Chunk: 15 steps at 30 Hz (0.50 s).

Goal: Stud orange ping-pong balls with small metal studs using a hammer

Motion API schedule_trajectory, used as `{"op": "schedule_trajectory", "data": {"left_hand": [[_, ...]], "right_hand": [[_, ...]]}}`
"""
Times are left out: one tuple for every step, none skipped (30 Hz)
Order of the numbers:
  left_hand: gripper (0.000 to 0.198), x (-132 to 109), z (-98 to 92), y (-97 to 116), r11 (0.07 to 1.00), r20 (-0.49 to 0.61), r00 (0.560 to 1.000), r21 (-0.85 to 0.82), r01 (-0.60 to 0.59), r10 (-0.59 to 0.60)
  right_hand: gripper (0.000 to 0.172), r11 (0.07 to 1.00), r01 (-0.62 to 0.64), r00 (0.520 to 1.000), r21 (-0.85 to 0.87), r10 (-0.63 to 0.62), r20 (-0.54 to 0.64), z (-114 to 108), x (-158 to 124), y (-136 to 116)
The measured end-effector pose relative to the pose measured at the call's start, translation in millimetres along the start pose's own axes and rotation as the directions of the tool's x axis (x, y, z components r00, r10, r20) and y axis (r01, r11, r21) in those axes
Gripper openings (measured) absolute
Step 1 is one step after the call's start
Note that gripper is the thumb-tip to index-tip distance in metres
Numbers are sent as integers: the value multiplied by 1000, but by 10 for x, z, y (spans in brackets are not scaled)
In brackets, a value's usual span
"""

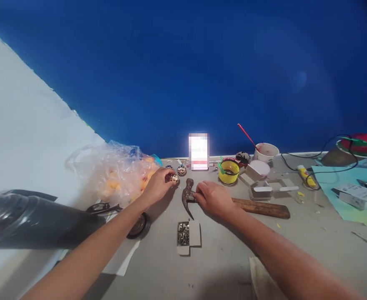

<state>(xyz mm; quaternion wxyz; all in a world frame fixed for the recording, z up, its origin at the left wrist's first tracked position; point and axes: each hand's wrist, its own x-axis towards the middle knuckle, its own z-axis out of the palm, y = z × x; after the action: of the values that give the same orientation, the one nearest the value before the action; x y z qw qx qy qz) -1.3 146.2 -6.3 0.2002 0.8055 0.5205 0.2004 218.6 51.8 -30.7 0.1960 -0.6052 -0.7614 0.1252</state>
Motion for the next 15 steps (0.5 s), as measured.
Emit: {"op": "schedule_trajectory", "data": {"left_hand": [[24, 3, 1, -4, 1000, -7, 1000, 24, -11, 11], [24, 6, -1, -4, 999, -11, 1000, 48, -19, 19], [24, 8, -5, -1, 997, -11, 1000, 72, -25, 26], [23, 8, -9, 5, 995, -9, 999, 94, -31, 32], [23, 8, -11, 13, 993, -5, 999, 114, -36, 37], [23, 8, -12, 22, 990, -1, 999, 132, -41, 41], [24, 7, -11, 29, 988, 1, 999, 149, -44, 44], [25, 7, -8, 35, 985, 0, 999, 165, -45, 46], [27, 8, -4, 37, 983, -2, 999, 180, -46, 47], [28, 9, 0, 34, 980, -5, 999, 194, -47, 49], [29, 12, 5, 29, 977, -6, 999, 206, -49, 51], [30, 15, 9, 21, 975, -7, 999, 217, -51, 54], [30, 19, 13, 12, 972, -7, 998, 228, -54, 57], [29, 22, 17, 3, 970, -6, 998, 237, -56, 59], [29, 26, 22, -3, 967, -4, 998, 247, -57, 60]], "right_hand": [[19, 1000, 2, 1000, 1, -2, -3, 4, -2, 2], [19, 1000, 3, 1000, 2, -3, -7, 9, -3, 3], [20, 1000, 3, 1000, 2, -3, -9, 14, -5, 4], [20, 1000, 1, 1000, 1, -1, -10, 17, -5, 5], [20, 1000, 1, 1000, 0, -1, -7, 19, -5, 5], [20, 1000, 0, 1000, -1, 0, -3, 18, -5, 4], [20, 1000, -2, 1000, -3, 2, 2, 15, -3, 2], [20, 1000, -5, 1000, -6, 5, 8, 10, -2, 0], [20, 1000, -9, 1000, -8, 9, 17, 3, 0, -2], [21, 1000, -13, 1000, -8, 14, 24, -5, 1, -5], [21, 1000, -16, 999, -6, 17, 32, -12, 2, -7], [21, 1000, -18, 999, -3, 18, 37, -18, 2, -9], [22, 1000, -20, 999, 1, 19, 42, -22, 3, -9], [22, 1000, -20, 999, 4, 19, 45, -24, 2, -9], [22, 1000, -20, 999, 4, 20, 44, -23, 2, -7]]}}
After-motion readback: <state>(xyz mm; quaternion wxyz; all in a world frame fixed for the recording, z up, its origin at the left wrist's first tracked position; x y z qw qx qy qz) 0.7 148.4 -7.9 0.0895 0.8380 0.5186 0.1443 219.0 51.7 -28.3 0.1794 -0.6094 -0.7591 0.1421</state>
